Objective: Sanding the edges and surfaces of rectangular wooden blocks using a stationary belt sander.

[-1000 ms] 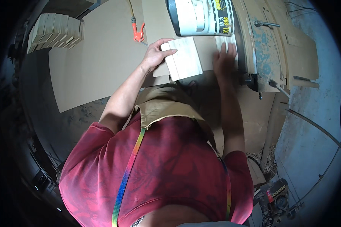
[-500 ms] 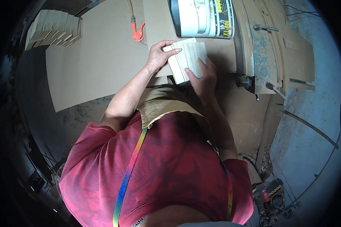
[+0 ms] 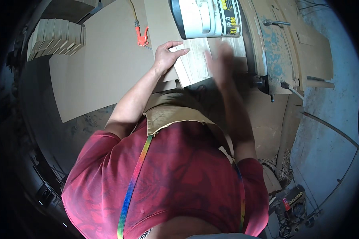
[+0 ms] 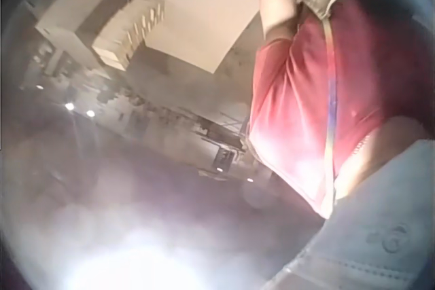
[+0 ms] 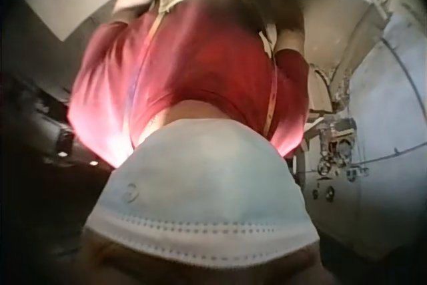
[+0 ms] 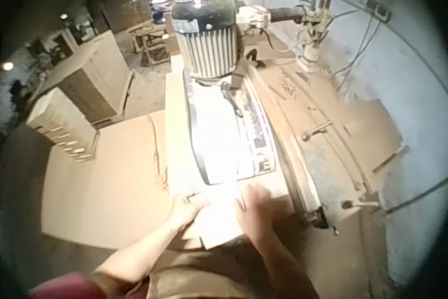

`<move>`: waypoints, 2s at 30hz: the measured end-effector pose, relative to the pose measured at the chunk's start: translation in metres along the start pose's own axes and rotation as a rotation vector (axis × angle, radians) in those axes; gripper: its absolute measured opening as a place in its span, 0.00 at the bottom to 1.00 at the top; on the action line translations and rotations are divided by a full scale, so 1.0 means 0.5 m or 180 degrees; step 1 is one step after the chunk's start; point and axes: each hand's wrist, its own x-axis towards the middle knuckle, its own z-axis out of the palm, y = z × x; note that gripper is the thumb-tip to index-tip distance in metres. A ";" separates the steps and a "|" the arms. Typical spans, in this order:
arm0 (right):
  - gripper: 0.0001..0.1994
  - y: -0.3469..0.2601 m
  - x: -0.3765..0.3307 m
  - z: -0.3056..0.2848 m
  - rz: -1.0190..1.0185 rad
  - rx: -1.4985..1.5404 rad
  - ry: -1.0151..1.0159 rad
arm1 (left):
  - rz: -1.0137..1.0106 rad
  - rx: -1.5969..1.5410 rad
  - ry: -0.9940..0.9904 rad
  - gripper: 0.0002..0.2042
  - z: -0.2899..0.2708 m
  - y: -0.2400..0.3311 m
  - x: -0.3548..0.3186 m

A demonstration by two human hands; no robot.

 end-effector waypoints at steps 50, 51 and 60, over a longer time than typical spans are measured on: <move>0.28 -0.064 -0.113 -0.051 -0.0375 0.0136 0.0098 | 0.0012 0.0526 0.0144 0.18 0.033 -0.004 -0.012; 0.30 -0.059 -0.134 -0.058 -0.0302 0.0169 -0.0015 | 0.0019 0.0400 0.0251 0.18 0.027 -0.005 -0.011; 0.29 0.141 -0.094 -0.051 -0.0226 -0.0985 0.0259 | -0.0115 -0.1367 -0.0585 0.16 -0.083 0.004 -0.015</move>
